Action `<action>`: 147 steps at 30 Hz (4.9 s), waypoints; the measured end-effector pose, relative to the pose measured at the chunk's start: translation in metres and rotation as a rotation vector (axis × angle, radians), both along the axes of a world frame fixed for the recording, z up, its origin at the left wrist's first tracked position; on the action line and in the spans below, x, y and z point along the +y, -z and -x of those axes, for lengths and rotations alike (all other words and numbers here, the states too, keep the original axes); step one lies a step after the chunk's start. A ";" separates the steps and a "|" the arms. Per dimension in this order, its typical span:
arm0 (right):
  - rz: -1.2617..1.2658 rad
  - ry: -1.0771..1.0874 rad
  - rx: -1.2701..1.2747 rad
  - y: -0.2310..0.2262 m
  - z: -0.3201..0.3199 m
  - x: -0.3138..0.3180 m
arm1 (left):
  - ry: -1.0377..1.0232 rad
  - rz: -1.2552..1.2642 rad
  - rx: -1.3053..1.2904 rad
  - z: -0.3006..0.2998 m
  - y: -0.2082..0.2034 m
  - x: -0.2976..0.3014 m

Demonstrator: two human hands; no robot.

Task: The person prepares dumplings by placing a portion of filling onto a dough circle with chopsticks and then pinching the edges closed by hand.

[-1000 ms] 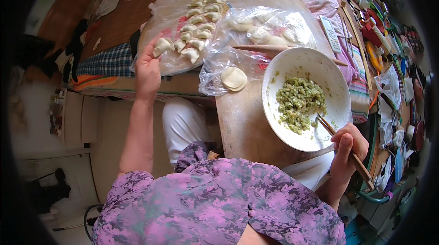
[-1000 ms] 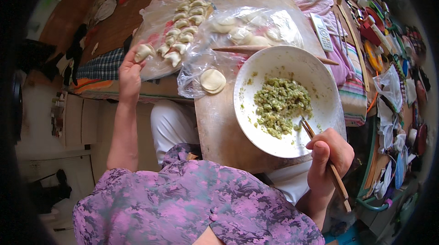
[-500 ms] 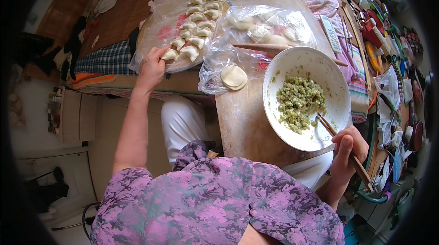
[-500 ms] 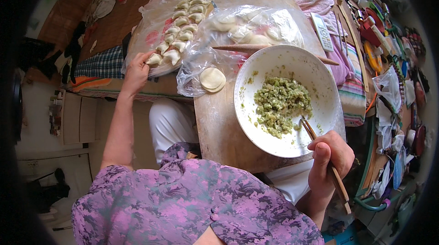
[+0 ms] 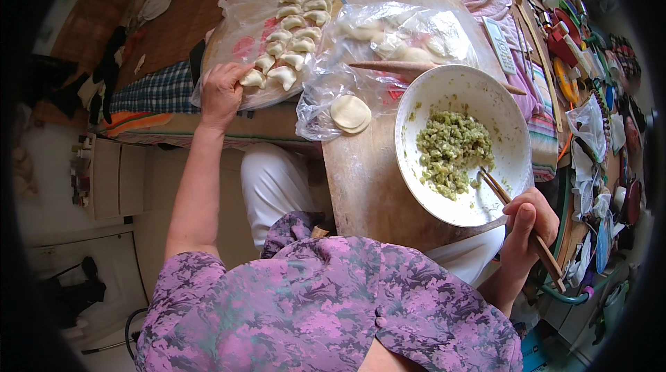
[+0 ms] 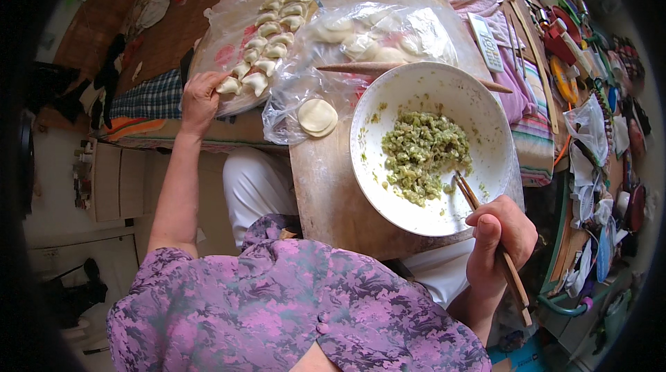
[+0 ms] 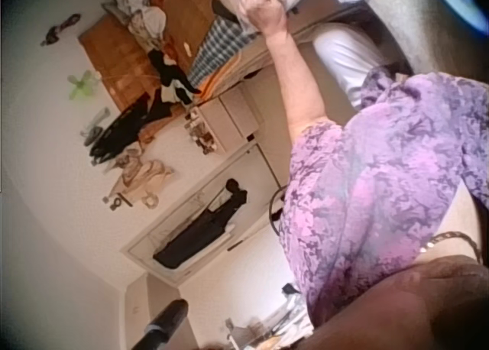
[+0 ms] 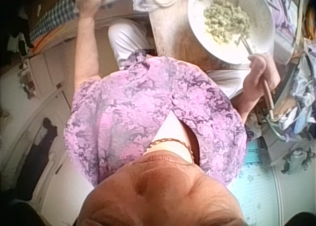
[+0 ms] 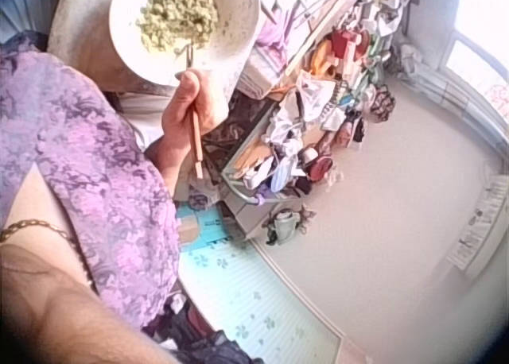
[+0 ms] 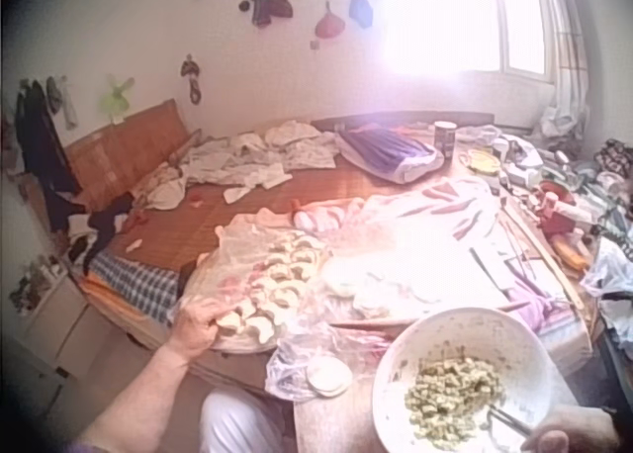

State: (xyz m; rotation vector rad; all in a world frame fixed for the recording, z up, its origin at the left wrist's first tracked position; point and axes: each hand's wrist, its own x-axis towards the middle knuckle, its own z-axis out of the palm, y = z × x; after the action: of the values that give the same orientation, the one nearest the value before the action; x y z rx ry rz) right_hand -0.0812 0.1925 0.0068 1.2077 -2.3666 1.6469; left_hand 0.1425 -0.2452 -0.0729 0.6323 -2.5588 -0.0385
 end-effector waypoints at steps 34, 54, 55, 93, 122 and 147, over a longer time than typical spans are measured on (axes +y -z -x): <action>0.075 0.052 0.060 -0.004 0.001 0.002 | 0.365 -0.206 -0.061 0.080 -0.036 0.136; 0.063 0.023 0.030 0.001 0.003 0.004 | 0.227 -0.534 -0.096 0.089 -0.025 0.132; 0.065 0.024 0.035 0.001 0.003 0.004 | 0.248 -0.500 -0.069 0.088 -0.023 0.131; 0.287 0.210 -0.194 0.048 0.034 0.018 | 0.344 -2.197 0.403 0.098 -0.075 0.222; 0.184 0.357 -0.502 0.026 0.050 0.023 | 0.376 -2.157 0.433 0.100 -0.075 0.227; 0.632 -0.080 -0.585 0.015 0.046 0.033 | 0.401 -2.473 0.233 0.142 -0.084 0.264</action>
State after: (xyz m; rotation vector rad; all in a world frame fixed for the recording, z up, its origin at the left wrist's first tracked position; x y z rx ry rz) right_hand -0.1272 0.2258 -0.0080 0.7724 -1.7354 2.7736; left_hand 0.0001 0.0188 0.0109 0.5274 -0.9443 -3.0766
